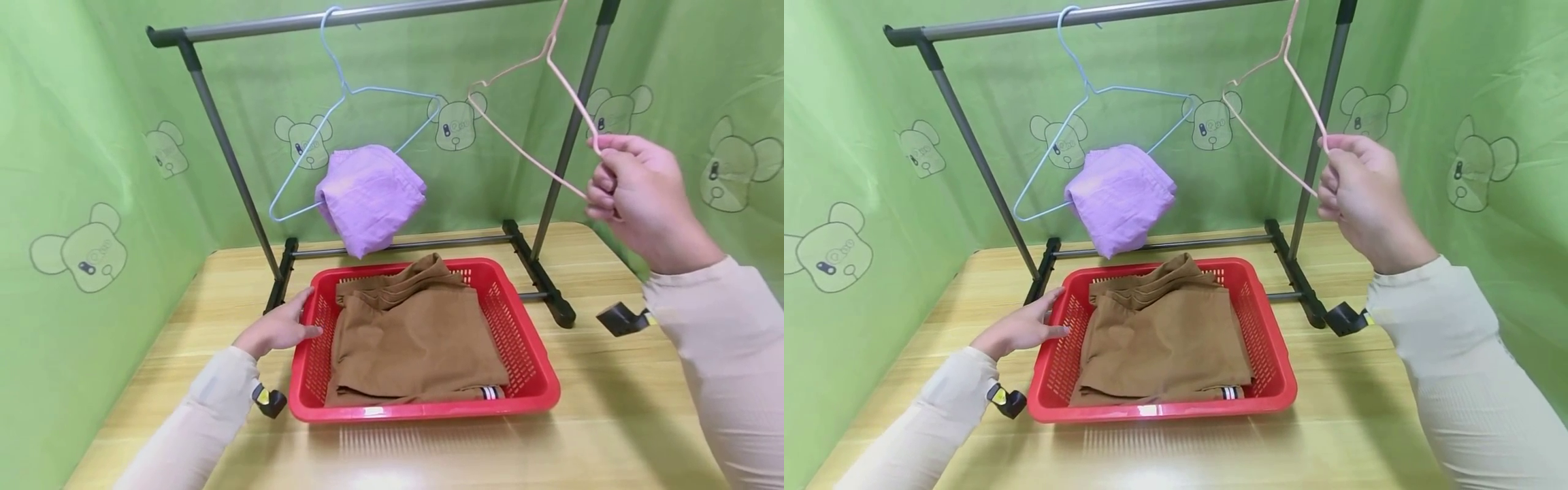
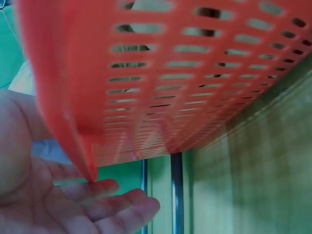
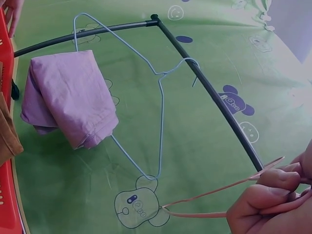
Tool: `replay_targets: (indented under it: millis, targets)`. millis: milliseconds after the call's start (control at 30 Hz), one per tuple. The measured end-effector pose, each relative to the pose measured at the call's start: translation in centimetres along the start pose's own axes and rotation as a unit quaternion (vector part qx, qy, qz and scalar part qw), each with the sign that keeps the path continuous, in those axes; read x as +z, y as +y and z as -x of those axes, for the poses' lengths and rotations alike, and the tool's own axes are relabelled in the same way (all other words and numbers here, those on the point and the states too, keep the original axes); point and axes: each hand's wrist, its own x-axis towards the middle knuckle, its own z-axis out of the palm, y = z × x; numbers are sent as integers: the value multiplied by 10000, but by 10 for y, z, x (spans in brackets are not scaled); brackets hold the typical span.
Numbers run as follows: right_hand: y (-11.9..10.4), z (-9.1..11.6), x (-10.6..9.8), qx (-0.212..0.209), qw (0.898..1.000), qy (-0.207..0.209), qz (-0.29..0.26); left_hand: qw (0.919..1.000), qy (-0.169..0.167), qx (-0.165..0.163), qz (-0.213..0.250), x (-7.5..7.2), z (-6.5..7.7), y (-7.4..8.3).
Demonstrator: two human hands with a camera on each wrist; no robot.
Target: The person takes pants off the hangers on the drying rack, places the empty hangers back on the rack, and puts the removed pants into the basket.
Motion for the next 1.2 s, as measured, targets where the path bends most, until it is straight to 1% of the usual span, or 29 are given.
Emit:
replay_targets:
  millis: [133, 233, 400, 533, 633, 700, 833, 1000, 1200]
  targets:
    - [3, -2, -1, 74, 9999, 63, 70, 9996, 28, 82, 286, 4, -1, -4]
    - [5, -3, -2, 110, 9998, 112, 117, 9991, 56, 117, 399, 6, -1, -6]
    - [8, -3, -4, 129, 9997, 97, 171, 9990, 147, 121, 393, 9, 0, -9]
    - [10, -3, -7, 135, 9999, -17, 74, 9990, 231, 130, 351, 10, -1, -12]
    - [13, -3, -9, 101, 9999, -59, -18, 9987, 275, 135, 408, 11, -1, -14]
    - [14, -3, -11, 76, 10000, -14, 10, 9984, 308, 146, 456, 12, -1, -15]
    - [18, -2, -14, 60, 9998, 196, -50, 9977, 477, 161, 464, 17, -2, -15]
    - [26, 0, -19, -126, 9986, 401, -324, 9967, 706, 221, 343, 26, -3, -16]
    - [38, 9, -22, -644, 9952, 435, -588, 9959, 804, 180, 361, 29, -4, -16]
